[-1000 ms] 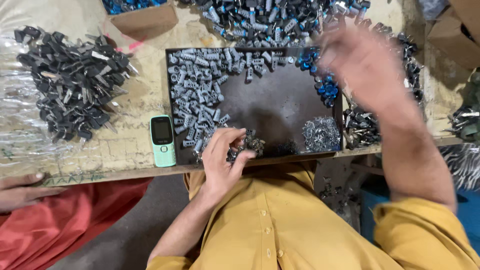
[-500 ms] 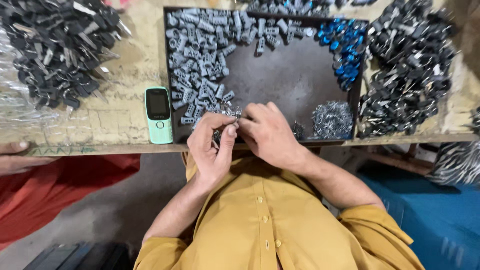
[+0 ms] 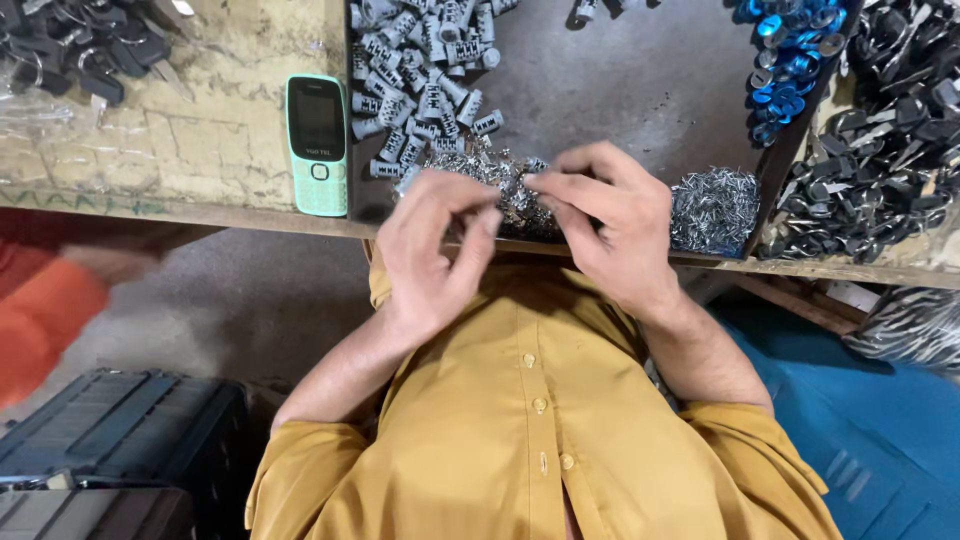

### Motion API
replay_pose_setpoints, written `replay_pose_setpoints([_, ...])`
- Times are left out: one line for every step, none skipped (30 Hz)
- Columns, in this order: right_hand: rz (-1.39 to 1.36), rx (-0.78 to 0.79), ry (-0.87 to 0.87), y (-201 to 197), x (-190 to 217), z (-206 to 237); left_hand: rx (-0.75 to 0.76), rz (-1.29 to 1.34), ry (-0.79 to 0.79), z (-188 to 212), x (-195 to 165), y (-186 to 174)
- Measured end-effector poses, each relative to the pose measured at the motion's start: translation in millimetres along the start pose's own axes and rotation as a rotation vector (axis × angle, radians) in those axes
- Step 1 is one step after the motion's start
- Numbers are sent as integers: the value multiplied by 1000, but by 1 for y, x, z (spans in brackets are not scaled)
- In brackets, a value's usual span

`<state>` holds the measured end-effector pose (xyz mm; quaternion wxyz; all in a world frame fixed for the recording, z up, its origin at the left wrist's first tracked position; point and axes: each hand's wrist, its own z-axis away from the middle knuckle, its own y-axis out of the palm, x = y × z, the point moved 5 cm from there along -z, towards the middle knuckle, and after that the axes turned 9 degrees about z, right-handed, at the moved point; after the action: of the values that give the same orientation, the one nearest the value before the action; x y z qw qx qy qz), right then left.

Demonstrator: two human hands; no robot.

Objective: The person sits at a workbench and assembles small lock components by hand, picking gray lock bodies and blue caps from a tray, fitting the parts together with both hands, and placing finished assemblies aside among piles of parts and keys.

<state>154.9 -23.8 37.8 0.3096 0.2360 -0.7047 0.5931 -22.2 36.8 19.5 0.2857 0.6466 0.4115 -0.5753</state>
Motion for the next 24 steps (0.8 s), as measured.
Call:
replay_pose_setpoints([-44, -24, 16, -3, -1, 3, 24, -21, -6, 0, -2, 3])
replay_pose_setpoints([-78, -40, 10, -5, 1, 7, 45, -13, 7, 1, -4, 7])
replay_pose_setpoints([-114, -56, 6, -8, 3, 13, 66, -6, 19, 3, -7, 11])
replay_pose_setpoints([-149, -73, 2, -10, 5, 20, 89, 1, 31, 4, -9, 14])
replay_pose_setpoints([-158, -106, -10, -11, 8, 27, 117, 130, -48, 6, -6, 17])
replay_pose_setpoints([-163, -141, -19, -10, 11, 34, 149, 262, -128, 8, -3, 21])
replay_pose_setpoints([-163, -175, -27, -11, 12, 41, 181, 397, -210, 10, 2, 27])
replay_pose_setpoints([-140, -187, -40, -12, 12, 47, 224, 498, -288, 11, 7, 32])
replay_pose_setpoints([-117, -197, -55, -13, 10, 53, 264, 597, -365, 12, 12, 36])
replay_pose_setpoints([-95, -207, -72, -15, 8, 56, 304, 693, -443, 13, 16, 40])
replay_pose_setpoints([-72, -229, -131, -16, 8, 59, 339, 709, -469, 13, 18, 43])
replay_pose_setpoints([-51, -249, -192, -18, 6, 61, 372, 724, -496, 14, 19, 47])
replay_pose_setpoints([-31, -268, -254, -19, 6, 62, 404, 736, -522, 14, 19, 50])
replay_pose_setpoints([-20, -284, -271, -20, 4, 62, 411, 716, -510, 12, 19, 52])
replay_pose_setpoints([-9, -299, -289, -22, 3, 62, 417, 696, -498, 11, 17, 54])
replay_pose_setpoints([3, -314, -310, -24, 2, 61, 424, 677, -483, 9, 16, 56])
replay_pose_setpoints([-10, -311, -301, -25, 1, 59, 432, 705, -492, 7, 15, 58])
replay_pose_setpoints([-24, -307, -293, -26, 0, 58, 440, 734, -502, 5, 14, 60])
replay_pose_setpoints([-39, -301, -284, -27, -2, 55, 446, 763, -514, 3, 13, 62])
replay_pose_setpoints([37, -265, -257, -29, -5, 52, 424, 654, -444, 0, 12, 60])
replay_pose_setpoints([111, -227, -228, -33, -11, 48, 400, 545, -377, -3, 10, 58])
replay_pose_setpoints([185, -188, -198, -37, -18, 44, 376, 437, -311, -6, 9, 55])
replay_pose_setpoints([284, -193, -96, -42, -30, 39, 347, 407, -310, -7, 9, 54])
replay_pose_setpoints([383, -198, 6, -49, -43, 34, 319, 377, -308, -8, 9, 52])
